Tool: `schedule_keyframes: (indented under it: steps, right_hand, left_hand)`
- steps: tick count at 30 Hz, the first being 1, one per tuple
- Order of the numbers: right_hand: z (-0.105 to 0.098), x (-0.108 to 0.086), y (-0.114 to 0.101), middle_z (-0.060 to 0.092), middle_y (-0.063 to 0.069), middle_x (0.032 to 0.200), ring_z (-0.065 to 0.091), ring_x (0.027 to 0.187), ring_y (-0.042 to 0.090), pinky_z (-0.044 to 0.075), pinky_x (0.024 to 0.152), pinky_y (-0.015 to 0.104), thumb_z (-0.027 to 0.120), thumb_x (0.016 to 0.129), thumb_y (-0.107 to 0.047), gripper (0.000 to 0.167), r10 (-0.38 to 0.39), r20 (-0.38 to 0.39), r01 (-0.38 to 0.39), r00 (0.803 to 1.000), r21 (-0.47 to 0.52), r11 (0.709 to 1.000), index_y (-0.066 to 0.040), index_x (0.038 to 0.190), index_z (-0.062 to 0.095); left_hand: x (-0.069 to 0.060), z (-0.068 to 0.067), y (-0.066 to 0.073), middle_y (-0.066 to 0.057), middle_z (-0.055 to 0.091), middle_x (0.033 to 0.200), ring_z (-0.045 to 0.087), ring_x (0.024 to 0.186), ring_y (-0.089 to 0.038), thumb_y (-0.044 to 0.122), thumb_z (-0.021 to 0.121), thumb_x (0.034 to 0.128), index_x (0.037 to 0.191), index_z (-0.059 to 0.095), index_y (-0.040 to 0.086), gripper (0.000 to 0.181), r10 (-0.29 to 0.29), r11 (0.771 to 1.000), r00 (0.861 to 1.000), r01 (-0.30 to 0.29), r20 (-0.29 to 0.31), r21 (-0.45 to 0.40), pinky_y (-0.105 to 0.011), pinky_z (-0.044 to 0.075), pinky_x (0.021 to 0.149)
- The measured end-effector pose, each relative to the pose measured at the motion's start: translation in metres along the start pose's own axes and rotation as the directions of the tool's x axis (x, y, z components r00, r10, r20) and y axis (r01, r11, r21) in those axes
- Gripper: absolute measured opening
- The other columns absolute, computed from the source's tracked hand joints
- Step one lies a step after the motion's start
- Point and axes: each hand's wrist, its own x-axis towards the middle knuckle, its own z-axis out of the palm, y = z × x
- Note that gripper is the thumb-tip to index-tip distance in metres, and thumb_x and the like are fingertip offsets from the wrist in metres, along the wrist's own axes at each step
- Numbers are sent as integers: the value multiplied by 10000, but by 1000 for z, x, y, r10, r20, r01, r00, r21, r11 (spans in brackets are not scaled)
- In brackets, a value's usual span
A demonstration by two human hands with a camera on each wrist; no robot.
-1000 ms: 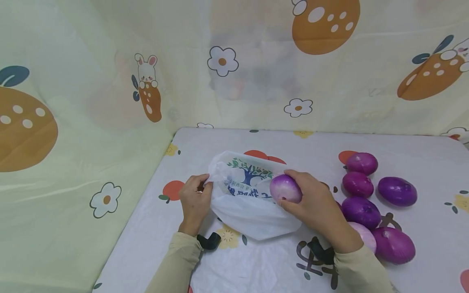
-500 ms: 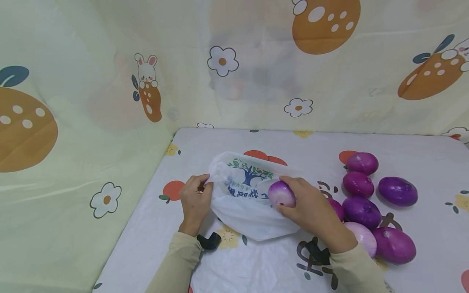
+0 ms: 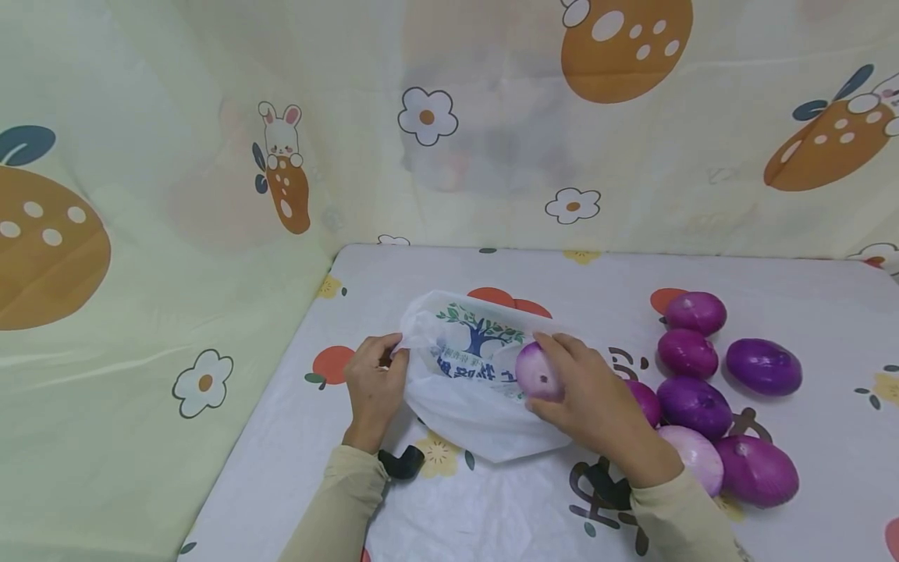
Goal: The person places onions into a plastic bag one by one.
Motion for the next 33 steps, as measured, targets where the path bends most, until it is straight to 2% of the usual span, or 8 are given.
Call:
schedule_keyframes:
  steps: [5, 13, 18, 24, 28, 30, 32, 33]
  right_hand:
    - [-3, -1, 0, 490, 262, 1514, 540, 1289, 499, 502, 953, 709, 896, 793, -315, 901, -13, -29, 12, 1000, -33, 999, -97, 1556, 470]
    - [-15, -10, 2, 486, 273, 1514, 522, 1312, 518, 461, 1008, 711, 901, 788, -344, 909, 24, -33, -26, 999, -73, 997, -76, 1544, 473]
    - [-27, -20, 5, 483, 271, 1515, 499, 1324, 524, 442, 1017, 726, 871, 822, -334, 884, 33, -69, -37, 997, -57, 998, -70, 1554, 453]
    - [-42, -41, 26, 496, 253, 1503, 456, 1376, 475, 412, 1052, 718, 859, 841, -308, 845, 37, -148, -36, 988, 9, 999, -83, 1550, 458]
    - [-54, -60, 46, 522, 252, 1475, 465, 1361, 474, 417, 1020, 732, 884, 814, -283, 845, 60, -222, -58, 973, 16, 998, -72, 1526, 480]
    - [-63, -72, 57, 531, 263, 1461, 475, 1342, 489, 420, 1002, 741, 901, 794, -263, 851, 78, -262, -77, 962, 14, 997, -56, 1513, 494]
    - [-71, -84, 68, 545, 279, 1430, 544, 1224, 476, 466, 942, 721, 911, 780, -250, 848, 91, -297, -94, 951, 4, 996, -29, 1493, 509]
    - [-75, -91, 73, 546, 280, 1428, 544, 1216, 478, 467, 929, 727, 909, 785, -256, 843, 111, -302, -117, 947, -1, 993, -29, 1493, 511]
  left_hand:
    - [0, 0, 0, -95, 752, 917, 684, 701, -200, 5, 707, 885, 1029, 796, 24, 170, 3, 1000, 1000, -3, 6, 10, -270, 573, 624]
    - [-2, 3, 1, -99, 752, 922, 677, 699, -204, 0, 693, 896, 1036, 793, 19, 173, 8, 1000, 1000, -8, 11, 5, -284, 580, 631]
    - [-1, -3, 1, -108, 755, 943, 680, 717, -214, 2, 695, 907, 1053, 792, 14, 176, -2, 1000, 1000, 2, 19, 19, -249, 572, 657]
    - [-1, -11, 3, -132, 750, 927, 665, 703, -225, -20, 705, 892, 1039, 789, -7, 170, -4, 1000, 1000, 5, -5, 18, -98, 486, 678]
    - [-1, -13, 2, -148, 746, 923, 660, 704, -231, -34, 702, 888, 1038, 784, -22, 171, -3, 1000, 1000, 3, -7, 20, -49, 455, 696]
    - [-1, -11, 2, -149, 746, 929, 660, 713, -231, -28, 695, 897, 1047, 782, -23, 173, -3, 1000, 1000, 3, 2, 22, -42, 449, 703]
    - [-1, -8, 3, -153, 747, 931, 661, 714, -233, -25, 688, 901, 1052, 782, -24, 177, -3, 1000, 1000, 3, 8, 15, -42, 449, 708]
    - [-2, -6, 4, -152, 748, 931, 659, 714, -231, -24, 685, 904, 1054, 782, -24, 179, -3, 1000, 1000, 3, 8, 12, -42, 449, 708]
